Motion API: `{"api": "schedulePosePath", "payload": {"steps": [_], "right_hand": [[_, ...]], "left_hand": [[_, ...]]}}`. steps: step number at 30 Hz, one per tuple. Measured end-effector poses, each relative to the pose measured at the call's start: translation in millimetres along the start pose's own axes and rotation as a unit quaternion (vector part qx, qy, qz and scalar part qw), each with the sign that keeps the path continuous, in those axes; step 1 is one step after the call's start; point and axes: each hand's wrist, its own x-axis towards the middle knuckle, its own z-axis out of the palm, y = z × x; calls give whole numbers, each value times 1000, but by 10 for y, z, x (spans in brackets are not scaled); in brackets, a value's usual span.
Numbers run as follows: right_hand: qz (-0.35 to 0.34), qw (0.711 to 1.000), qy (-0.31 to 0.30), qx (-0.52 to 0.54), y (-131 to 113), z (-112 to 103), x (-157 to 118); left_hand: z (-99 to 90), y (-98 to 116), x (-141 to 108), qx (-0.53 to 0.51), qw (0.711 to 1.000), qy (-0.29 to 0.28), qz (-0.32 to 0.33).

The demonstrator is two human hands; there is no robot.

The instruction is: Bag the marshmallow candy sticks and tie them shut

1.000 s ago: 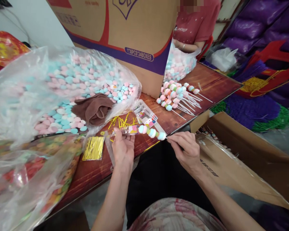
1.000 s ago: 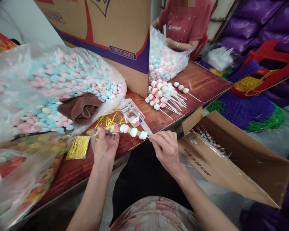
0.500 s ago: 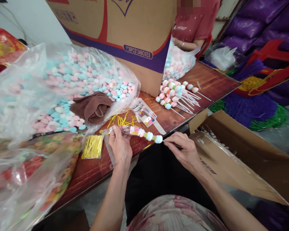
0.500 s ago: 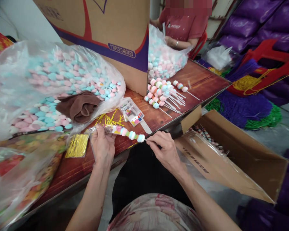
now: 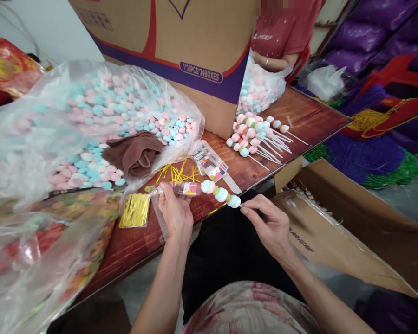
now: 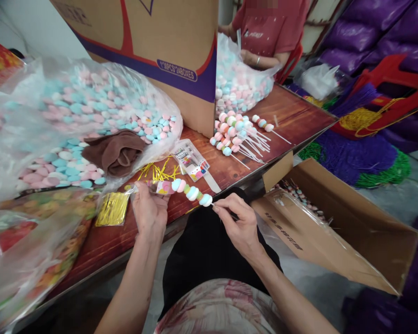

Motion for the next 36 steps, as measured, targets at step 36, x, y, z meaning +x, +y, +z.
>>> {"api": "schedulePosePath", "payload": {"steps": [36], "right_hand": [[65, 993, -95, -23, 46, 83, 31]], "left_hand": [[-13, -133, -90, 156, 977, -8, 146]]}}
